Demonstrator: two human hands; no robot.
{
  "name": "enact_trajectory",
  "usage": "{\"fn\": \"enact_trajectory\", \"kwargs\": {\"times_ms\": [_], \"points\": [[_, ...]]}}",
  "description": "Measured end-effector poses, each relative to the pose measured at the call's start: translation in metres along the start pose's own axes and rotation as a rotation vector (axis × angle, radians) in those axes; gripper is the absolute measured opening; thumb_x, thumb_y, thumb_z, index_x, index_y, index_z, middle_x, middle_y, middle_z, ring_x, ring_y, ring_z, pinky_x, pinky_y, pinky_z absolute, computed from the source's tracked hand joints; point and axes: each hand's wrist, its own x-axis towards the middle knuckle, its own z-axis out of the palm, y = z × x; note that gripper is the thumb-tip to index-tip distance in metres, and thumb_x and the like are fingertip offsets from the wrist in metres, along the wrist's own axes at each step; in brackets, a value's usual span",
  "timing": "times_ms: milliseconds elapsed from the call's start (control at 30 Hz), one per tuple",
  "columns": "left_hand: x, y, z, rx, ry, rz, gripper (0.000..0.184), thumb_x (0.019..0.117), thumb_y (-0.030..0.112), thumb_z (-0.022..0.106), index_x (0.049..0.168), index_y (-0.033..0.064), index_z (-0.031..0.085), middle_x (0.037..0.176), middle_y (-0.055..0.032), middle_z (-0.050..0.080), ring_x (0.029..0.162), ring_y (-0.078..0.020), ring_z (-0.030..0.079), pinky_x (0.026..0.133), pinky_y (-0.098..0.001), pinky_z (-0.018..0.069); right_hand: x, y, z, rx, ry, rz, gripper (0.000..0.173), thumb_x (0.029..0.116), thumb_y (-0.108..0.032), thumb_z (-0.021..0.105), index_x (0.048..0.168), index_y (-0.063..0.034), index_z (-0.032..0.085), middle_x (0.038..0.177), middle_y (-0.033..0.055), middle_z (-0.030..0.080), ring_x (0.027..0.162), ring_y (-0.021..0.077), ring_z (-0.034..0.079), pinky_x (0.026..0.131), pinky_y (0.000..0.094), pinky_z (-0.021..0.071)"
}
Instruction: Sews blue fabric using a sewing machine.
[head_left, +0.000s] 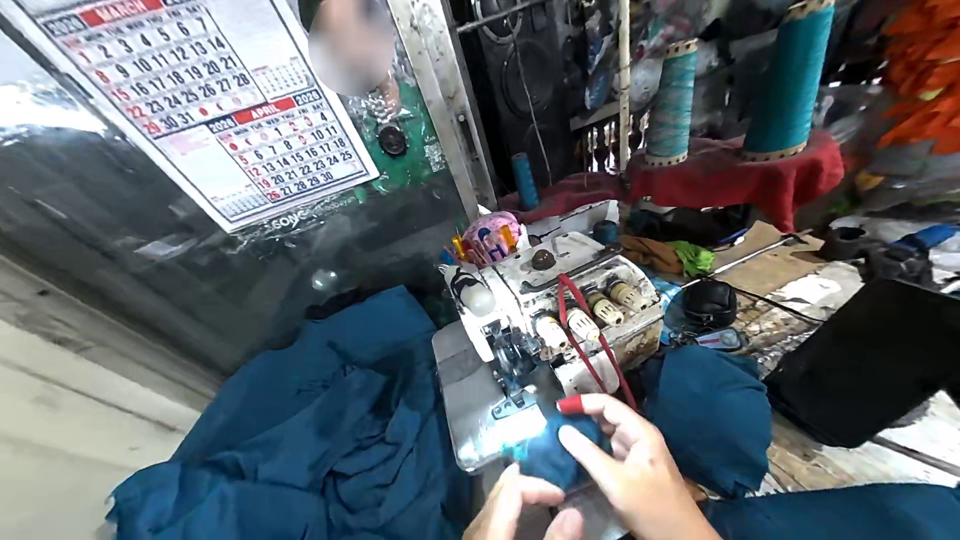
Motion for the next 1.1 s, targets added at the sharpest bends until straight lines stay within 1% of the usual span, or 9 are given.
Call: {"fn": "enact_trajectory", "kwargs": {"times_ms": [100, 233, 367, 467, 567, 700, 833, 1000, 1100], "points": [[-0.013, -0.011, 0.006, -0.227, 0.145, -0.024, 0.015, 0.0958, -0.001, 0.063, 0.109, -0.0074, 0.063, 0.105, -0.0155, 0.07, 0.091, -0.0204, 0.07, 0.08, -0.035, 0.0613, -0.027, -0.012, -0.006, 0.05, -0.049, -0.012, 0.041, 0.0912, 0.001, 0.068, 0.13, 0.0064, 0.06, 0.122, 0.0146, 0.07, 0.107, 0.0244, 0.07, 0.094, 0.0381, 0.0605], [-0.011, -0.022, 0.01, -0.269, 0.334, -0.006, 0.016, 0.0924, -0.006, 0.067, 0.107, -0.0054, 0.061, 0.091, -0.0138, 0.07, 0.077, -0.021, 0.069, 0.07, -0.0337, 0.0616, -0.034, -0.024, -0.015, 0.023, -0.182, -0.015, 0.049, 0.0901, 0.003, 0.068, 0.137, 0.0039, 0.055, 0.118, 0.0125, 0.07, 0.102, 0.0248, 0.071, 0.089, 0.0395, 0.0629], [-0.02, -0.016, 0.0, -0.309, 0.312, -0.049, 0.024, 0.0931, -0.004, 0.069, 0.115, -0.0067, 0.059, 0.088, -0.0148, 0.071, 0.073, -0.0225, 0.069, 0.065, -0.0352, 0.0619, -0.04, -0.038, -0.023, -0.022, -0.237, -0.001, 0.045, 0.0938, -0.002, 0.07, 0.137, -0.0002, 0.057, 0.108, 0.0102, 0.073, 0.089, 0.0241, 0.073, 0.075, 0.0387, 0.0653], [-0.031, -0.01, -0.003, -0.407, 0.188, -0.158, 0.036, 0.0954, -0.003, 0.065, 0.129, -0.0064, 0.052, 0.095, -0.0173, 0.072, 0.077, -0.0259, 0.072, 0.067, -0.0394, 0.0634, -0.047, -0.043, -0.023, -0.031, -0.16, -0.034, 0.042, 0.0923, 0.001, 0.071, 0.132, 0.0016, 0.06, 0.11, 0.0115, 0.074, 0.089, 0.0242, 0.074, 0.076, 0.0368, 0.0654], [-0.041, -0.01, 0.001, -0.459, 0.185, -0.222, 0.038, 0.0943, -0.007, 0.065, 0.129, -0.0072, 0.051, 0.093, -0.0194, 0.074, 0.076, -0.0291, 0.074, 0.066, -0.0413, 0.0646, -0.053, -0.043, -0.027, -0.046, -0.162, -0.075, 0.041, 0.0927, 0.002, 0.069, 0.132, 0.0016, 0.061, 0.114, 0.0118, 0.072, 0.091, 0.024, 0.073, 0.077, 0.0363, 0.0654], [-0.04, -0.007, -0.007, -0.383, 0.264, -0.175, 0.038, 0.0901, -0.005, 0.072, 0.124, -0.0066, 0.054, 0.089, -0.0187, 0.075, 0.072, -0.0279, 0.074, 0.063, -0.0388, 0.064, -0.053, -0.039, -0.04, -0.207, -0.296, -0.074, 0.041, 0.0967, -0.01, 0.069, 0.137, -0.0094, 0.063, 0.107, 0.0032, 0.075, 0.082, 0.0165, 0.073, 0.068, 0.0314, 0.0643], [-0.034, 0.017, -0.023, -0.21, 0.187, -0.073, 0.04, 0.0858, -0.002, 0.079, 0.118, -0.002, 0.055, 0.083, -0.0122, 0.075, 0.069, -0.023, 0.073, 0.06, -0.0352, 0.0632, -0.055, -0.061, -0.046, -0.334, -0.388, -0.082, 0.043, 0.0986, -0.019, 0.069, 0.141, -0.0184, 0.063, 0.091, -0.0039, 0.075, 0.057, 0.0086, 0.065, 0.044, 0.0264, 0.056], [-0.023, 0.018, 0.011, 0.018, 0.196, 0.055, 0.04, 0.0789, 0.009, 0.088, 0.107, 0.0057, 0.06, 0.082, -0.0014, 0.074, 0.07, -0.0157, 0.074, 0.063, -0.0316, 0.066, -0.068, -0.03, -0.035, -0.479, -0.107, -0.195, 0.031, 0.096, -0.022, 0.071, 0.126, -0.016, 0.071, 0.09, -0.0077, 0.076, 0.062, 0.0029, 0.066, 0.049, 0.0221, 0.056], [-0.024, 0.004, 0.027, 0.096, 0.05, -0.001, 0.038, 0.087, 0.008, 0.08, 0.12, 0.0096, 0.061, 0.09, 0.0044, 0.077, 0.077, -0.0107, 0.075, 0.068, -0.0293, 0.0663, -0.081, -0.014, -0.039, -0.418, -0.002, -0.12, 0.034, 0.0943, -0.019, 0.073, 0.127, -0.0116, 0.071, 0.095, -0.0049, 0.077, 0.06, 0.0052, 0.068, 0.046, 0.0241, 0.0576]]}}
